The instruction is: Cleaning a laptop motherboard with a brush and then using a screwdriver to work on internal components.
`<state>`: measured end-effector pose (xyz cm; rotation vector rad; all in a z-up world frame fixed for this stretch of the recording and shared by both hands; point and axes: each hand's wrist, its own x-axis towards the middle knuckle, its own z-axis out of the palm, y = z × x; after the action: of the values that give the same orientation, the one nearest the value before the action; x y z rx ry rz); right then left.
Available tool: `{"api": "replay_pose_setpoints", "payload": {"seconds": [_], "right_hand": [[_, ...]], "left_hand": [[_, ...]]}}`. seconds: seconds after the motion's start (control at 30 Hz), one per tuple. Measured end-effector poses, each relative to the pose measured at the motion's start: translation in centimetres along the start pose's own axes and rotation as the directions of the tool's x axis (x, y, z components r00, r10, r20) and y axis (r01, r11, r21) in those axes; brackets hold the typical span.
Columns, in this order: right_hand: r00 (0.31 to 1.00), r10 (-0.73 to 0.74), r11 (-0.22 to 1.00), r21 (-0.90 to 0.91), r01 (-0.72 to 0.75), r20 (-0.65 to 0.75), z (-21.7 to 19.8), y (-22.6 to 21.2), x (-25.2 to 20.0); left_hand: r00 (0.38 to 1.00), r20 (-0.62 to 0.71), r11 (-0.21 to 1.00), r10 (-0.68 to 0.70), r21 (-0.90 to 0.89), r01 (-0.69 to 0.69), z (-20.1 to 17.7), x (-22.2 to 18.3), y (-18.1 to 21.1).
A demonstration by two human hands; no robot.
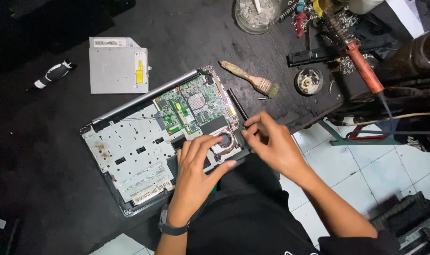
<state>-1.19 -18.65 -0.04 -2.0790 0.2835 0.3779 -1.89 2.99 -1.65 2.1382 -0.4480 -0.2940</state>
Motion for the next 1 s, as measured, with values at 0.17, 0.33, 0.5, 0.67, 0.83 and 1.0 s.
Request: {"api": "replay_pose_setpoints", "payload": {"seconds": [0.17, 0.33, 0.5, 0.67, 0.83, 1.0], "right_hand": [[0.995, -0.1, 0.995, 0.003, 0.1, -0.003, 0.9, 0.5, -0.3], [0.998, -0.068, 0.987, 0.144, 0.068, -0.005, 1.1, 0.1, -0.3], [0.997, -0.057, 0.998, 0.021, 0.058, -0.051, 1.7, 0.6, -0.2], [0.994, -0.067, 0.989, -0.141, 0.054, -0.088, 1.8, 0.8, -0.2], [0.983, -0.157, 0.948, -0.294, 0.124, -0.091, 1.9, 2.1, 0.1], [0.977, -0.179, 0.928, -0.35, 0.128, -0.117, 1.9, 2.5, 0.0]], "left_hand": [[1.0, 0.006, 0.996, 0.002, 0.088, -0.002, 0.9, -0.2, -0.7], [1.0, 0.001, 0.998, 0.028, 0.054, -0.028, 0.5, -0.2, -0.9], [0.999, -0.017, 0.996, 0.045, 0.073, -0.043, 0.5, -0.3, -0.8], [0.999, -0.02, 0.997, 0.038, 0.075, -0.037, 0.7, -0.3, -0.8], [0.998, -0.036, 0.995, 0.048, 0.085, -0.045, 0.8, -0.3, -0.9], [1.0, -0.002, 0.998, 0.016, 0.068, -0.016, 0.6, -0.2, -0.6]]}}
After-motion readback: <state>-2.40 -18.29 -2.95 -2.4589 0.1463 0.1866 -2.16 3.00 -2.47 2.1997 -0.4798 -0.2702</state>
